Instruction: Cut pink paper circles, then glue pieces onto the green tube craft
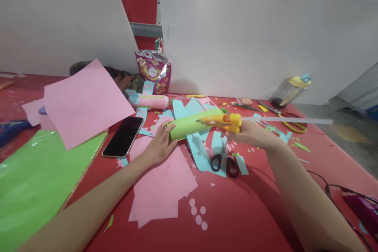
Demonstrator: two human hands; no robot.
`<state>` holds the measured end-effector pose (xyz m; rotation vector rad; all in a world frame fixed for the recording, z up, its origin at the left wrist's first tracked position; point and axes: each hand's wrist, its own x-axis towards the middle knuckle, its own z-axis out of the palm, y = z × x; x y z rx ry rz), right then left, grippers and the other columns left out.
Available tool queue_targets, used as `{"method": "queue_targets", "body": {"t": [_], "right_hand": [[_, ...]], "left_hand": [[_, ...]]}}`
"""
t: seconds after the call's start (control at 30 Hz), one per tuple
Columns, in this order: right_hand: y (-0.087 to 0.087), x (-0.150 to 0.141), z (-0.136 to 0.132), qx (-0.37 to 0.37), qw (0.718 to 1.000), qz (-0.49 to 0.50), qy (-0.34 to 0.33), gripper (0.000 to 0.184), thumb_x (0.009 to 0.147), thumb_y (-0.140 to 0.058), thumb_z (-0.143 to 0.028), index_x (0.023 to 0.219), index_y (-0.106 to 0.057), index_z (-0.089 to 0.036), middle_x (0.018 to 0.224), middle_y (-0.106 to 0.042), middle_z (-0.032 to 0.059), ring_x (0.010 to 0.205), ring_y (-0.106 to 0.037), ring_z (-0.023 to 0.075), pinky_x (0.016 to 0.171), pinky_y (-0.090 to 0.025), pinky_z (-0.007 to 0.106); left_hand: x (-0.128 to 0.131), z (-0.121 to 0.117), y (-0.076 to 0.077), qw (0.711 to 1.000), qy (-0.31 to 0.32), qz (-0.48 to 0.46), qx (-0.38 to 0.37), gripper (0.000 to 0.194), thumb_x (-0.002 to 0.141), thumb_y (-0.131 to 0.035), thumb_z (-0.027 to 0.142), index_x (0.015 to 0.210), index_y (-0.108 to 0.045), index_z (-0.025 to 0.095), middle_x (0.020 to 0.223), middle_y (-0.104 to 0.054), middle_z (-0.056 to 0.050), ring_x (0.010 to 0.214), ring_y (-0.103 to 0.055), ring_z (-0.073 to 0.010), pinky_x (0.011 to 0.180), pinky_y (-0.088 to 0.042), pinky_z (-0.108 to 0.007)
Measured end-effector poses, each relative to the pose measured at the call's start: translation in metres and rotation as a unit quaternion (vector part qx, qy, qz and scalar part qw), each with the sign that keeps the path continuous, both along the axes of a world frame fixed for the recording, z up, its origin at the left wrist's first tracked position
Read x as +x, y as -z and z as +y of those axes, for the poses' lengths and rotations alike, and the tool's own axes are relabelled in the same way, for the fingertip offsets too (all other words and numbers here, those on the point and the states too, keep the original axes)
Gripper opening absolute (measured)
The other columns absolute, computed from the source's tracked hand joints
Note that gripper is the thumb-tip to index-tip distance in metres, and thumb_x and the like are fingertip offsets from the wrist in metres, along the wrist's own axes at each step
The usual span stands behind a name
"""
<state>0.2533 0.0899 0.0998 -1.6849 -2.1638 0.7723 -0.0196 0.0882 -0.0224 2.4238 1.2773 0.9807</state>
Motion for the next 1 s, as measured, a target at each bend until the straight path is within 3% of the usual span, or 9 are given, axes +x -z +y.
{"method": "queue_targets", "body": {"t": [0.07, 0.17, 0.37, 0.57, 1.0], "right_hand": [[0.0, -0.006, -0.003, -0.074, 0.995, -0.053, -0.044, 0.024, 0.071, -0.053, -0.039, 0.081, -0.066, -0.021, 0.07, -0.065, 0.002, 0.066, -0.058, 0.0195, 0.057, -0.043, 0.028], [0.001, -0.014, -0.005, -0.103, 0.991, -0.07, -0.055, 0.027, 0.074, -0.05, -0.039, 0.088, -0.064, -0.021, 0.076, -0.066, 0.0037, 0.071, -0.06, 0.021, 0.058, -0.043, 0.028], [0.007, -0.023, -0.005, -0.073, 0.991, -0.1, -0.051, 0.018, 0.073, -0.051, -0.032, 0.079, -0.062, -0.02, 0.072, -0.064, 0.003, 0.066, -0.058, 0.0188, 0.056, -0.04, 0.026], [0.015, -0.026, -0.003, -0.045, 0.991, -0.115, -0.055, 0.02, 0.073, -0.05, -0.038, 0.067, -0.061, -0.021, 0.064, -0.06, 0.0019, 0.064, -0.056, 0.0185, 0.055, -0.038, 0.026], [0.019, -0.034, -0.003, -0.046, 0.987, -0.151, -0.036, 0.022, 0.072, -0.052, -0.04, 0.069, -0.062, -0.021, 0.065, -0.061, 0.0031, 0.065, -0.057, 0.0194, 0.054, -0.037, 0.025]], "left_hand": [[0.0, 0.0, 0.0, 1.0, -0.001, 0.001, 0.001, 0.044, 0.086, -0.039, 0.022, 0.126, -0.02, 0.022, 0.127, -0.025, -0.014, 0.124, -0.027, -0.0262, 0.102, -0.029, -0.05], [-0.001, -0.001, -0.001, 1.0, 0.003, 0.005, -0.004, 0.044, 0.086, -0.039, 0.022, 0.126, -0.02, 0.021, 0.128, -0.024, -0.014, 0.125, -0.026, -0.0257, 0.102, -0.03, -0.049], [-0.002, 0.001, -0.003, 1.0, 0.012, -0.002, -0.009, 0.044, 0.086, -0.038, 0.022, 0.127, -0.019, 0.021, 0.13, -0.025, -0.014, 0.128, -0.024, -0.0254, 0.104, -0.026, -0.05], [-0.003, 0.002, -0.004, 1.0, 0.013, -0.011, -0.025, 0.045, 0.086, -0.038, 0.023, 0.127, -0.019, 0.021, 0.131, -0.025, -0.014, 0.129, -0.022, -0.024, 0.105, -0.025, -0.049], [-0.005, 0.004, -0.003, 1.0, 0.008, -0.013, -0.022, 0.048, 0.087, -0.038, 0.024, 0.13, -0.017, 0.022, 0.131, -0.026, -0.014, 0.129, -0.022, -0.0241, 0.105, -0.024, -0.051]]}}
